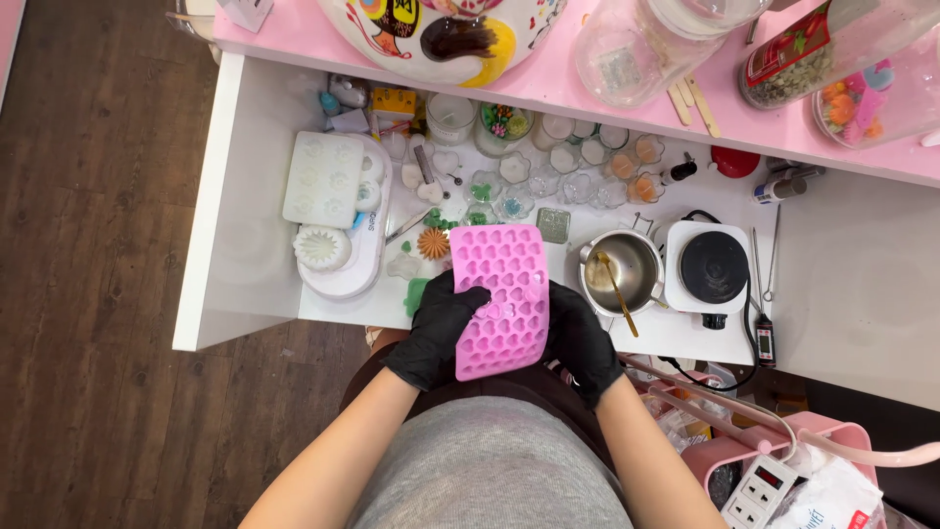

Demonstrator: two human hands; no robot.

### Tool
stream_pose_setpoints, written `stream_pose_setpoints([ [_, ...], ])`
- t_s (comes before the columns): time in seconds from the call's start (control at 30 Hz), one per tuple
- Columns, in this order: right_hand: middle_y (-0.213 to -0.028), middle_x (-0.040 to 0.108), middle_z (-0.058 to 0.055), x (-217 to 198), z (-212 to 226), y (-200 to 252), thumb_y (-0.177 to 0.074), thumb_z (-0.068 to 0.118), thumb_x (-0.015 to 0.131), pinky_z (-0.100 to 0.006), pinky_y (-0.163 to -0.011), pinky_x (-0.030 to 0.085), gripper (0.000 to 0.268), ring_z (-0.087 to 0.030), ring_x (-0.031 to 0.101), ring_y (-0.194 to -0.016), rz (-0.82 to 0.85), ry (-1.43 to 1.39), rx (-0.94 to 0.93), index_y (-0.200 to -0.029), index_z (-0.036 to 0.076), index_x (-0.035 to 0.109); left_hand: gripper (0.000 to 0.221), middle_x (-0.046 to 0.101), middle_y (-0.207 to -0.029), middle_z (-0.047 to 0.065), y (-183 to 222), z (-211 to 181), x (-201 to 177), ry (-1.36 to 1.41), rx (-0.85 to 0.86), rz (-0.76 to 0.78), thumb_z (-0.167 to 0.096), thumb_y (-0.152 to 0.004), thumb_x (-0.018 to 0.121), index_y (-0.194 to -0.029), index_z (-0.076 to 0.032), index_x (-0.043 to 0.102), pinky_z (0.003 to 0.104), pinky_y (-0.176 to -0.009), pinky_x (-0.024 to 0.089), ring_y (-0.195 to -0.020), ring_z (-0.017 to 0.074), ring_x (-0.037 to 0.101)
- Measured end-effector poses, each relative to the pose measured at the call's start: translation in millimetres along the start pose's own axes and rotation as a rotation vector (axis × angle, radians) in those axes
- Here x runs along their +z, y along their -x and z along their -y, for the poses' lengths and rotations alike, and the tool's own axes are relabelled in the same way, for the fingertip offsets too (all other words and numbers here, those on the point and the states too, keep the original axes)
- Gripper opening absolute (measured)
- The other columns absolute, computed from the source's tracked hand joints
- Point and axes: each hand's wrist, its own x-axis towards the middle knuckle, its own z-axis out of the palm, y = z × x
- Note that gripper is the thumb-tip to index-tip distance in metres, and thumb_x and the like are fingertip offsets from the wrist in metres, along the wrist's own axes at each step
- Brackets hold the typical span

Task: Unmolding small wax decorations from silicone molds.

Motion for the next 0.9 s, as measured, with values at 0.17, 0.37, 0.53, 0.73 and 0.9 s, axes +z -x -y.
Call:
stream_pose_setpoints([
  [0.17,-0.111,0.075,-0.008,7,11,-1,-0.093,0.027,0.063,-0.033,-0.069,0.055,0.044,-0.019,0.071,-0.087,-0.032,0.039,0.089,-0.132,0.008,0.066,0.038,0.078,-0.107,0.007,-2,-3,-5,-0.144,0.045,0.056,-0.013,-0.087,0.074,-0.123,-0.003,0.07,0.031,-0.082,0.058,-0.091,0.0156,0.073],
  [0.37,-0.096,0.071,-0.001,-9,-17,-26,-0.09,0.018,0.072,-0.026,-0.075,0.056,0.045,-0.01,0.067,-0.085,-0.088,0.326,-0.097,-0.134,0.009,0.065,0.037,0.077,-0.108,0.007,-1,-2,0,-0.122,0.057,0.112,-0.013,-0.088,0.074,-0.123,-0.002,0.069,0.032,-0.082,0.058,-0.091,0.0154,0.072],
  [0.53,-0.08,0.068,0.0,-17,-21,-38,-0.089,0.02,0.077,-0.027,-0.063,0.05,0.039,-0.01,0.058,-0.067,-0.206,0.545,-0.179,-0.123,0.004,0.068,0.037,0.077,-0.109,0.005,9,-11,7,-0.14,0.086,0.222,-0.013,-0.089,0.073,-0.125,-0.003,0.069,0.031,-0.084,0.057,-0.094,0.0139,0.071],
  [0.73,-0.09,0.064,-0.005,-43,-31,-62,-0.093,0.021,0.081,-0.029,-0.068,0.05,0.035,-0.013,0.057,-0.076,-0.233,0.792,-0.267,-0.11,-0.006,0.066,0.04,0.076,-0.112,0.004,13,-12,7,-0.117,0.08,0.272,-0.016,-0.09,0.073,-0.128,-0.003,0.068,0.03,-0.089,0.055,-0.099,0.0137,0.069],
  [0.9,-0.119,0.066,-0.005,-41,-26,-61,-0.09,0.014,0.077,-0.028,-0.09,0.052,0.051,-0.012,0.064,-0.105,-0.195,0.544,-0.302,-0.134,0.002,0.055,0.048,0.073,-0.118,0.005,29,-39,18,0.141,-0.032,0.237,-0.016,-0.088,0.074,-0.133,-0.002,0.062,0.032,-0.094,0.054,-0.106,0.016,0.069],
])
